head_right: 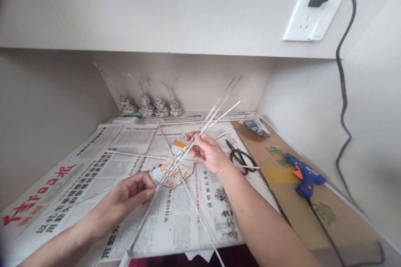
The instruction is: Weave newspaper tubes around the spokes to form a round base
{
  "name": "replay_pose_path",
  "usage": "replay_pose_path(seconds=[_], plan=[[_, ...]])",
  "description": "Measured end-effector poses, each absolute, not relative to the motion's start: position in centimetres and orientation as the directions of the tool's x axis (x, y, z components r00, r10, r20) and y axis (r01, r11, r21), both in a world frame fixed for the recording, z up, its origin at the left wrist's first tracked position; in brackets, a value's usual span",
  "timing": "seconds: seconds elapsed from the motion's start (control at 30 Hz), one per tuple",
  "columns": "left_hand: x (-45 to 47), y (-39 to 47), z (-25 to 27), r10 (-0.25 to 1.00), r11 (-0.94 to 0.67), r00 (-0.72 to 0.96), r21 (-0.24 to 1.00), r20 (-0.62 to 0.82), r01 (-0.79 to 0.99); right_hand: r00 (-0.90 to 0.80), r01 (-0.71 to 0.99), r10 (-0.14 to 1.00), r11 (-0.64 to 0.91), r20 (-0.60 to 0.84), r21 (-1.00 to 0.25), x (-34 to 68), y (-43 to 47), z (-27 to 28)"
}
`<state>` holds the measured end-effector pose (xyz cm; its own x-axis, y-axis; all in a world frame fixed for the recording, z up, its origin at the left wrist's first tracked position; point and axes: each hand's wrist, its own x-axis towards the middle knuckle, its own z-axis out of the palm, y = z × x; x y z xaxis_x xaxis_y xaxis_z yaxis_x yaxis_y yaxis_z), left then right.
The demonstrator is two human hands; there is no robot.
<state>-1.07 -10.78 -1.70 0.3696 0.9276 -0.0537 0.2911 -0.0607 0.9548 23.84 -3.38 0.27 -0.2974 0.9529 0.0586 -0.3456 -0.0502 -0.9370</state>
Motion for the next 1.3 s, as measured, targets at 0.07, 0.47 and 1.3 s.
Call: replay_pose_path(seconds=[0.07, 0.47, 1.3], plan=[[-1.3, -11.1, -2.8, 0.921, -0.049, 0.383, 0.96, -0.063, 0.276, -0.209, -0.348, 0.973, 0.019, 0.097, -0.937, 24.5, -3.4, 0.7], [2.4, -4.8, -0.5, 0.955, -0.151, 0.284, 0.962, 0.082, 0.227, -0.148, -0.319, 0.989, -0.039, 0.009, -0.947, 24.0, -2.4, -1.2], [2.5, -7.0, -0.6, 0.08, -0.959, 0.694, -0.134, 0.716, 0.249, -0.686, -0.215, 0.727, -0.222, -0.015, -0.951, 23.2, -4.8, -0.4]])
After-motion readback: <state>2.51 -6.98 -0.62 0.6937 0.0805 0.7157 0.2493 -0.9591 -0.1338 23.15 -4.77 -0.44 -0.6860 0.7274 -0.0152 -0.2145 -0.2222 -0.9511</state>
